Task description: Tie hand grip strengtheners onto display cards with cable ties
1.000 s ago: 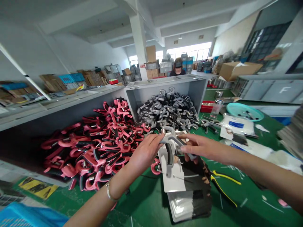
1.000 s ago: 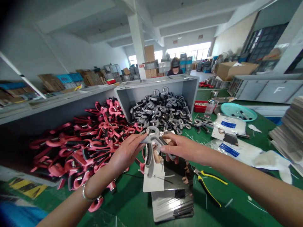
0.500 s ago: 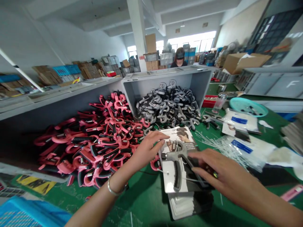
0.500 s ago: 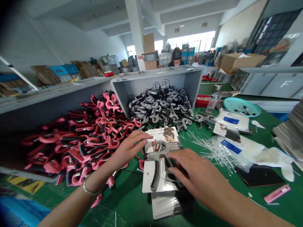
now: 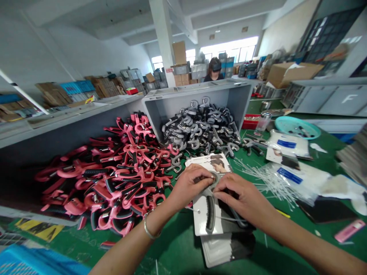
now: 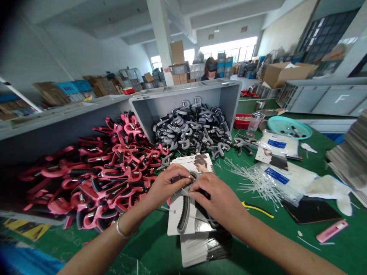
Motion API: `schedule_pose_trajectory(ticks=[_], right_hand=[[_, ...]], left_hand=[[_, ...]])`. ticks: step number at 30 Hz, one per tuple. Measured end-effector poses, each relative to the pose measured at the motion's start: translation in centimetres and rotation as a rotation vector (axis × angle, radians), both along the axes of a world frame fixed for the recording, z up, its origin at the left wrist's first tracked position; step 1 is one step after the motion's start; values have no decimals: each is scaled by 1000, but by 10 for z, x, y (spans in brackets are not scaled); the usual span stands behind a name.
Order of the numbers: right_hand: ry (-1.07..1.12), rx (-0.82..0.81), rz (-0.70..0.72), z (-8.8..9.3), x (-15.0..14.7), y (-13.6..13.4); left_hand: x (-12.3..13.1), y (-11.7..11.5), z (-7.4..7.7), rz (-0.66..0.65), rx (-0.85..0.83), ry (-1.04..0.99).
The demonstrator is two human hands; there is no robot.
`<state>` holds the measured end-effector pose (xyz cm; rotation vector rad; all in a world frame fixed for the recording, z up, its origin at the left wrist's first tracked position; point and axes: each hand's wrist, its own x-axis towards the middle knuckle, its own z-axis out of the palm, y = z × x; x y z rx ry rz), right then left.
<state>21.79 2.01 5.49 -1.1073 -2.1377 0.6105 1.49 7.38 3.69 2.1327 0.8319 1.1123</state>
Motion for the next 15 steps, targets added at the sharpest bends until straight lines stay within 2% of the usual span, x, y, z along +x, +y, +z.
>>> schedule_pose_trajectory(ticks=[5,10,15], right_hand=[[60,45,-67,-3,-6,1],[151,40,-159,-8,-6,-2],[87,11,-159,-11,-7,0]], left_hand=[[2,-1,1,0,78,59],[2,0,-2,23,52,7],[2,0,-4,17,40,-6]])
